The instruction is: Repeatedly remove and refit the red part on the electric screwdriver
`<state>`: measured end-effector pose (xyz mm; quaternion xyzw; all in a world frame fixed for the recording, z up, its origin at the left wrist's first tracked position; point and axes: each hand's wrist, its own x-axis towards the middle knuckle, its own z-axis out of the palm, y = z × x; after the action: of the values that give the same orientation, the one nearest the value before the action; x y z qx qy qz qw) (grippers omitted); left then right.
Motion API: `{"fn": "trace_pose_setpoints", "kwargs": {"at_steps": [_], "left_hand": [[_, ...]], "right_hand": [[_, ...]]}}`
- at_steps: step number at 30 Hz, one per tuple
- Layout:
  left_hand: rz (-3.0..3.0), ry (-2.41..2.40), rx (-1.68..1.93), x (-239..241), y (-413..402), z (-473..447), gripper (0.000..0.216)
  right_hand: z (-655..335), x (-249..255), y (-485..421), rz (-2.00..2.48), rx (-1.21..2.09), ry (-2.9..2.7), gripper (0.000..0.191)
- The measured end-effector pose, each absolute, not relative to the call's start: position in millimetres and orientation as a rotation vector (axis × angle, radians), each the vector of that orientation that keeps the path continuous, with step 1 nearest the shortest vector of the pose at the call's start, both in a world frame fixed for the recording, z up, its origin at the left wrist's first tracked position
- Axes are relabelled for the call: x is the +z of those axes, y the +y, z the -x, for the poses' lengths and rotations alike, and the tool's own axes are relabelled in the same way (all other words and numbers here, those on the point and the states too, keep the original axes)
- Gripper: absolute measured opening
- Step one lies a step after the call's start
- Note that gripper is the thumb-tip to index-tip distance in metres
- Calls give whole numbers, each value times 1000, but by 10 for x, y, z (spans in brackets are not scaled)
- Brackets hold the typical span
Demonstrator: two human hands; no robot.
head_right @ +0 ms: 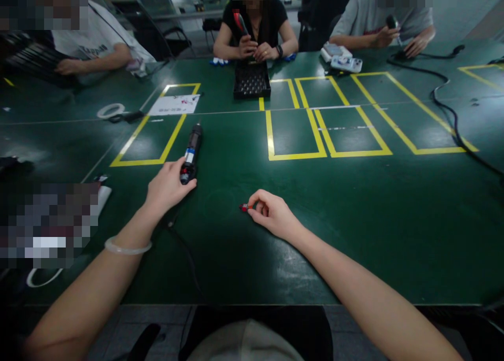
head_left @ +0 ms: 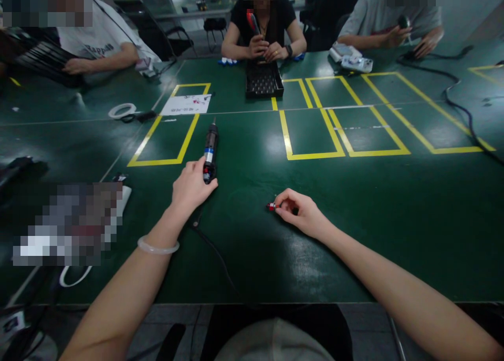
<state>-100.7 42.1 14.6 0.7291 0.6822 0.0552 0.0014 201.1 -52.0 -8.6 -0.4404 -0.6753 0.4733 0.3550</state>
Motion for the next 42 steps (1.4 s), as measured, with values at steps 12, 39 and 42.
{"fn": "trace_pose_setpoints", "kwargs": {"at_steps": [12, 39, 42], "left_hand": [[-2576, 1266, 374, 87, -204, 184, 71], [-2729, 1383, 205, 151, -374, -18, 63], [-2741, 1398, 194, 169, -357, -4, 62]], "right_hand": [[-2028, -93, -535, 1141, 753, -2045, 5], [-1982, -91, -607, 1082, 346, -2209, 16], [-1991, -77, -605, 1113, 394, -2208, 17]]}}
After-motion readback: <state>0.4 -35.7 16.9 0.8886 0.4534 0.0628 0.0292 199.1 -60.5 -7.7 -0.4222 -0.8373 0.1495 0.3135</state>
